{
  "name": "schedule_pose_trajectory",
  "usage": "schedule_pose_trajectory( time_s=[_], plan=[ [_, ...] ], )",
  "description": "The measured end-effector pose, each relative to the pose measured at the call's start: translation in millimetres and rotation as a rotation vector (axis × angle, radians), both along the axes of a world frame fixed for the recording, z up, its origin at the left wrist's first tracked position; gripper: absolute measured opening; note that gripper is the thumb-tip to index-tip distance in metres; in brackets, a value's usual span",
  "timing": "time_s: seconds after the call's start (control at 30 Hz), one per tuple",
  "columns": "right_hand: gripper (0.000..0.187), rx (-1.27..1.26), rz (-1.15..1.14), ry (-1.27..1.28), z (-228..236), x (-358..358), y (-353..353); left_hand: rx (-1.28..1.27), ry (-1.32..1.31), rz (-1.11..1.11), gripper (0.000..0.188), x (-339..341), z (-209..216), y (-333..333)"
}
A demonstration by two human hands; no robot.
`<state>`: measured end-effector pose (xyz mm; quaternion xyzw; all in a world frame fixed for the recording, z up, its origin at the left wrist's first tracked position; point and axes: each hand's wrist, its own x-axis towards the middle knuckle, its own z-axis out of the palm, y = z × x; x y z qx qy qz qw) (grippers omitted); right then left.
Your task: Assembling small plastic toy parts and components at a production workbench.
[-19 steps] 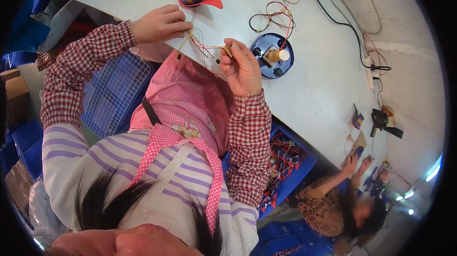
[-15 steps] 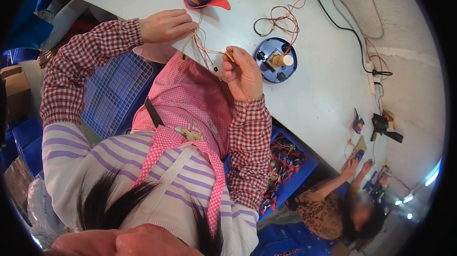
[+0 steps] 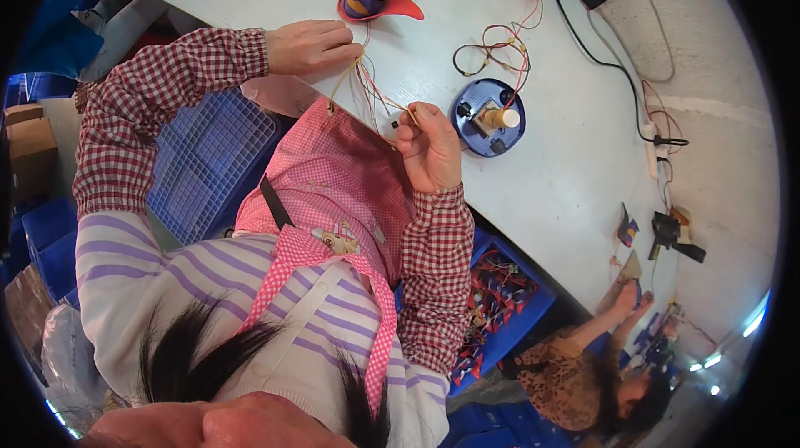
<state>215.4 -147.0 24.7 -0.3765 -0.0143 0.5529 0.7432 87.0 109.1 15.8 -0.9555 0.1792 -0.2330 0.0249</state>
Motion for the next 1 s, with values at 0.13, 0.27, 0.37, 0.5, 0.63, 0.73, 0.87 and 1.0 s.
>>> schedule_pose_trajectory(
  time_s=[0.13, 0.27, 0.37, 0.5, 0.63, 0.73, 0.87, 1.0],
  plan=[
    [0.019, 0.004, -0.009, -0.008, 0.3, -1.1, 0.3, 0.035, 0.022, -0.008, 0.025, 1.8, 1.0, 0.9],
    [0.019, 0.008, -0.013, -0.014, -0.3, -1.4, 0.4, 0.016, 0.025, -0.018, 0.025, 2.3, 2.4, -0.3],
    [0.019, 0.009, -0.013, -0.019, -0.5, -1.2, 0.6, -0.016, 0.020, -0.026, 0.024, 2.2, 1.6, -1.0],
    [0.019, 0.009, -0.008, -0.029, -0.6, -1.1, 1.0, -0.096, -0.025, -0.020, 0.023, 2.4, -4.0, -0.3],
    [0.019, 0.014, -0.006, -0.048, -2.0, -1.7, 0.9, -0.065, -0.024, -0.023, 0.021, 0.9, -4.2, 2.4],
    [0.019, 0.011, -0.008, -0.060, -1.4, -2.3, 1.0, -0.051, -0.018, -0.022, 0.019, 1.6, -2.7, 3.1],
    [0.019, -0.004, -0.019, -0.077, -0.4, -3.8, 0.6, -0.040, 0.001, -0.016, 0.017, 2.9, -1.1, 2.1],
    [0.018, 0.028, -0.021, -0.112, -1.3, -7.0, 2.1, -0.020, -0.025, 0.016, 0.018, -5.9, -4.7, 1.4]
  ],
)
